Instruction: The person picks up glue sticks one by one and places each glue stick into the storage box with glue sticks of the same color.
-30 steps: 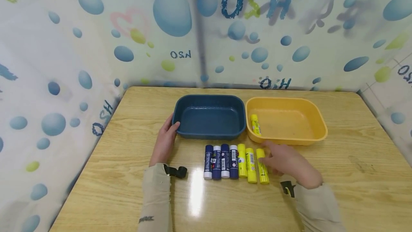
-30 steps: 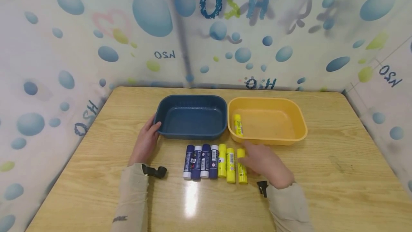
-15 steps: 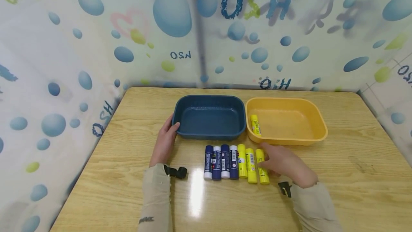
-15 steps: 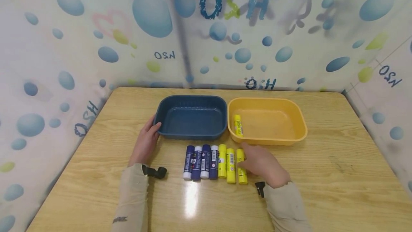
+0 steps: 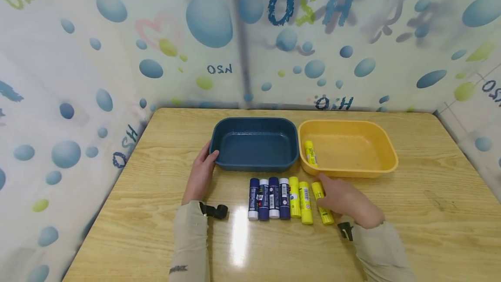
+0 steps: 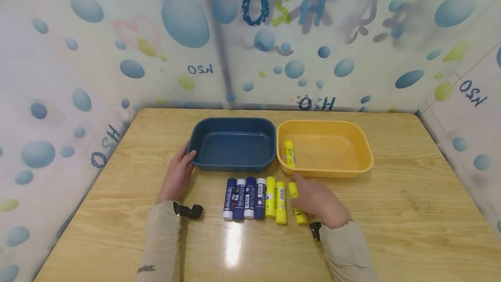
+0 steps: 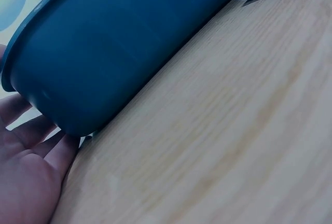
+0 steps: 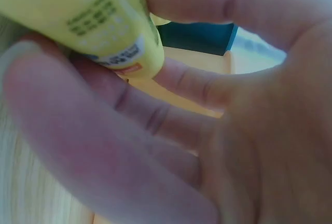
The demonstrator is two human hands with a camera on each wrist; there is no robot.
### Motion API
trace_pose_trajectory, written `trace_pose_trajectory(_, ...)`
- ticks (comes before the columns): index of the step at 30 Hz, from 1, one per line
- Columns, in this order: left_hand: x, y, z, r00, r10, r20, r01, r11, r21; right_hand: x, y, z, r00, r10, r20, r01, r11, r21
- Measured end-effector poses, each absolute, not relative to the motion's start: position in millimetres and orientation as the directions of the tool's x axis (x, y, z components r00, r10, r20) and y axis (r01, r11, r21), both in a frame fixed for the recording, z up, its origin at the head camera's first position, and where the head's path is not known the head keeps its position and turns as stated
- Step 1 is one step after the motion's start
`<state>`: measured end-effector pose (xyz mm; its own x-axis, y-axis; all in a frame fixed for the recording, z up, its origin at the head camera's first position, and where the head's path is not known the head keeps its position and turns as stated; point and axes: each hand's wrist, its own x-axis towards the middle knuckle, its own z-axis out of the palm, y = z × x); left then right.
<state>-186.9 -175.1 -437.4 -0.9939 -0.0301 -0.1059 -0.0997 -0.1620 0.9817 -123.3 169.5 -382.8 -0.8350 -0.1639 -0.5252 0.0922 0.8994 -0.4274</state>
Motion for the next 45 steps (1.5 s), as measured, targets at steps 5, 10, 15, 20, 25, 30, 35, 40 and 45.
trace_pose_trajectory(5, -187, -175, -437, -0.994, -0.021, -0.107, -0.103, -0.167, 0.981, -124, 169, -387, -0.844, -0.145, -0.516, 0.102, 0.901, -0.421)
trace_pose_trajectory(10, -187, -176, -437, -0.994, -0.004, -0.113, -0.111, -0.171, 0.979, -124, 171, -387, -0.847, -0.140, -0.513, 0.116, 0.893, -0.436)
trace_pose_trajectory(15, -187, -177, -436, -0.994, 0.004, -0.107, -0.106, -0.163, 0.981, -123, 174, -382, -0.842, -0.150, -0.518, 0.114, 0.889, -0.443)
trace_pose_trajectory(20, -186, -176, -434, -0.995, -0.009, -0.100, -0.097, -0.159, 0.982, -122, 174, -375, -0.836, -0.174, -0.520, 0.106, 0.879, -0.464)
trace_pose_trajectory(25, -186, -176, -434, -0.997, -0.013, -0.081, -0.078, -0.154, 0.985, -121, 172, -370, -0.830, -0.189, -0.526, 0.082, 0.890, -0.449)
trace_pose_trajectory(30, -185, -176, -431, -0.997, -0.001, -0.082, -0.081, -0.170, 0.982, -122, 171, -366, -0.839, -0.202, -0.505, 0.047, 0.898, -0.437)
trace_pose_trajectory(35, -180, -175, -422, -0.997, 0.012, -0.082, -0.083, -0.162, 0.983, -122, 173, -361, -0.867, -0.228, -0.444, -0.026, 0.909, -0.417)
trace_pose_trajectory(40, -176, -173, -418, -0.996, 0.011, -0.091, -0.092, -0.136, 0.986, -120, 177, -355, -0.884, -0.271, -0.381, -0.083, 0.893, -0.442)
trace_pose_trajectory(45, -176, -173, -420, -0.995, 0.009, -0.097, -0.098, -0.129, 0.987, -120, 183, -350, -0.909, -0.276, -0.312, -0.094, 0.866, -0.492)
